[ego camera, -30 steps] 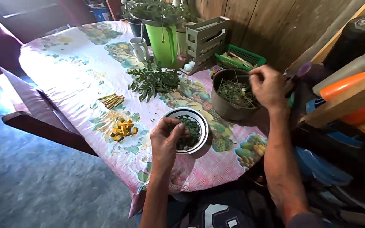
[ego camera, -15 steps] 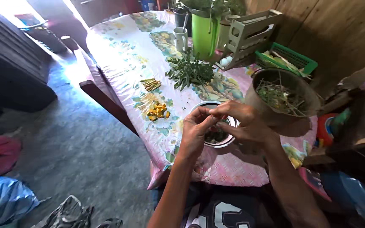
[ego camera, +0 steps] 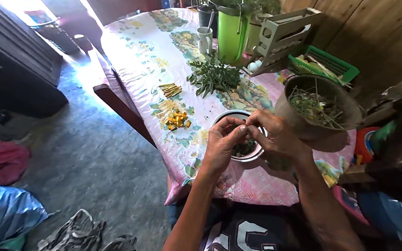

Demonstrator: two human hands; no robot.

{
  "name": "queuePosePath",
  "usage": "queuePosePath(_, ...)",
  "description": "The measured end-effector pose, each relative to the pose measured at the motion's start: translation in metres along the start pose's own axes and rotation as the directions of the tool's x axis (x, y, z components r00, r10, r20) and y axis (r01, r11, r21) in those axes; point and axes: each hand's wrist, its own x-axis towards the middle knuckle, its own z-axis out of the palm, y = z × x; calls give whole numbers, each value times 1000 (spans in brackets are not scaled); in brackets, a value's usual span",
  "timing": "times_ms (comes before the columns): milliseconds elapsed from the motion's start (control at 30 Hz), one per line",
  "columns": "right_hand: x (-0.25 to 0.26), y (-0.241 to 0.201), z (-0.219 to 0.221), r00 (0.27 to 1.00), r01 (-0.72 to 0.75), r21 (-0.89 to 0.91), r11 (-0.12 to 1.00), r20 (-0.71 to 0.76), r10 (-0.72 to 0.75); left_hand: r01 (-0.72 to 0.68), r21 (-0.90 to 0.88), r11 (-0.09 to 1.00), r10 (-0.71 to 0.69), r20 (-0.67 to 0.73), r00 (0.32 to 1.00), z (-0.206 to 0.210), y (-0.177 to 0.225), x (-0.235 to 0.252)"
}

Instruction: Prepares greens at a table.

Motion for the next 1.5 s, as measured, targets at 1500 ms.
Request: queuePosePath(1500, 2, 16, 21, 997, -23, 325, 945, -67, 47, -148, 282, 948, 168, -47, 985, -11, -1, -8)
